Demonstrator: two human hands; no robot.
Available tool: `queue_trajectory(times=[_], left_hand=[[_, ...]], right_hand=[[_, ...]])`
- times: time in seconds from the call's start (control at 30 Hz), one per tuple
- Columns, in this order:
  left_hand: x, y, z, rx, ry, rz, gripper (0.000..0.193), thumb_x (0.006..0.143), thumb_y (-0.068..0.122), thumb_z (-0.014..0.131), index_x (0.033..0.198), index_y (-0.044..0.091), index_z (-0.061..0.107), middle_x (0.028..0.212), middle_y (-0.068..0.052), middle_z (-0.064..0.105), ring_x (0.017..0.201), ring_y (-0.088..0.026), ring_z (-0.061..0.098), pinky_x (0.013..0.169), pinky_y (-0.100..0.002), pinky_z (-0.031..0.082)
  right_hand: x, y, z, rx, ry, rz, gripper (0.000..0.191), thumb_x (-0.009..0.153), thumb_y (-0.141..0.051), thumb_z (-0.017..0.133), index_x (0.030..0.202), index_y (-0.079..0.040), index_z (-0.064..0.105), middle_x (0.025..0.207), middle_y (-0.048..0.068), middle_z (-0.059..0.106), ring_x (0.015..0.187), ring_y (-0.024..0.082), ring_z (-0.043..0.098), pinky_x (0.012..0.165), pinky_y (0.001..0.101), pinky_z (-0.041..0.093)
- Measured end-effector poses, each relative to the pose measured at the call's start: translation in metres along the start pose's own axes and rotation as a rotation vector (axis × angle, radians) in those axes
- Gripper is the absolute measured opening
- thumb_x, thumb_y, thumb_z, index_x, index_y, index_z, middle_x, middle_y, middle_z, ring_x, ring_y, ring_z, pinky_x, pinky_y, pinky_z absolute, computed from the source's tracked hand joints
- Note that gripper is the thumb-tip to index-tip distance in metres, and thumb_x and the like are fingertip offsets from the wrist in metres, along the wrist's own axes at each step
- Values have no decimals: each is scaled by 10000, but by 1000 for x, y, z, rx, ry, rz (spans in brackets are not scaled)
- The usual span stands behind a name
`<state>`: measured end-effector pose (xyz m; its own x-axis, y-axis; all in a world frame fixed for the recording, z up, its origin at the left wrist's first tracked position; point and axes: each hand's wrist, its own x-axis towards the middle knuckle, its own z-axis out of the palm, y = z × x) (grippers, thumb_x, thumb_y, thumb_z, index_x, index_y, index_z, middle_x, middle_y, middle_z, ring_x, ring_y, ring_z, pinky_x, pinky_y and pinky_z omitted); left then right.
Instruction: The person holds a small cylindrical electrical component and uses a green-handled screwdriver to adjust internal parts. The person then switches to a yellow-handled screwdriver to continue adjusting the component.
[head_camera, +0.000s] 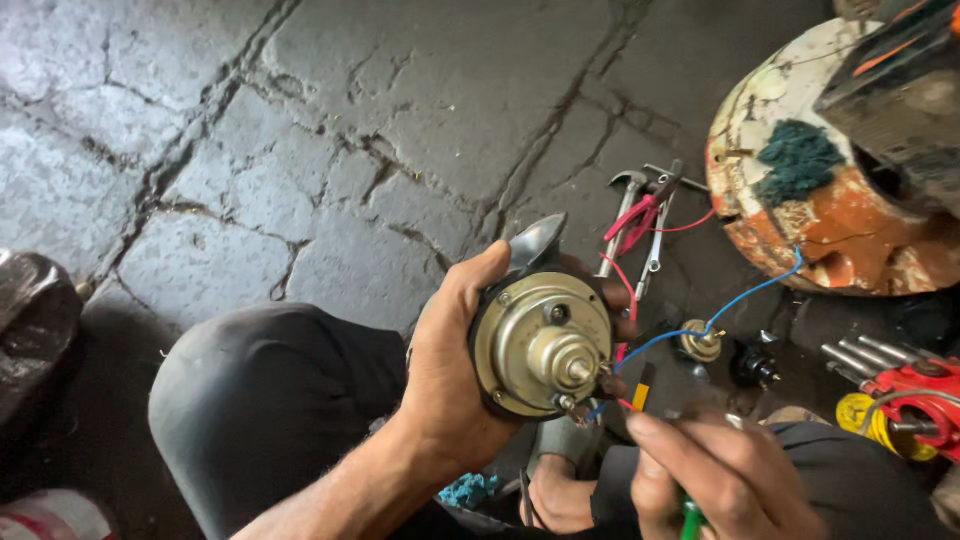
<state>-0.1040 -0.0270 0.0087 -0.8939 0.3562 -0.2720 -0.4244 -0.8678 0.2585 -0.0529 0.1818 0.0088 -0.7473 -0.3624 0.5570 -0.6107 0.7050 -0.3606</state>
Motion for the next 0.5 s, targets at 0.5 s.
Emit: queue_trajectory(times=[0.5], left_hand=[[2,-6,-2,32,26,-22,635,1085,439,359,1191,-115,649,1105,-251,713,1014,-331,703,942,-465,575]], right_hand=[[10,-4,-2,91,17,55,214,834,-3,711,1031,-82,680,843,91,694,783,233,720,707,319,588]])
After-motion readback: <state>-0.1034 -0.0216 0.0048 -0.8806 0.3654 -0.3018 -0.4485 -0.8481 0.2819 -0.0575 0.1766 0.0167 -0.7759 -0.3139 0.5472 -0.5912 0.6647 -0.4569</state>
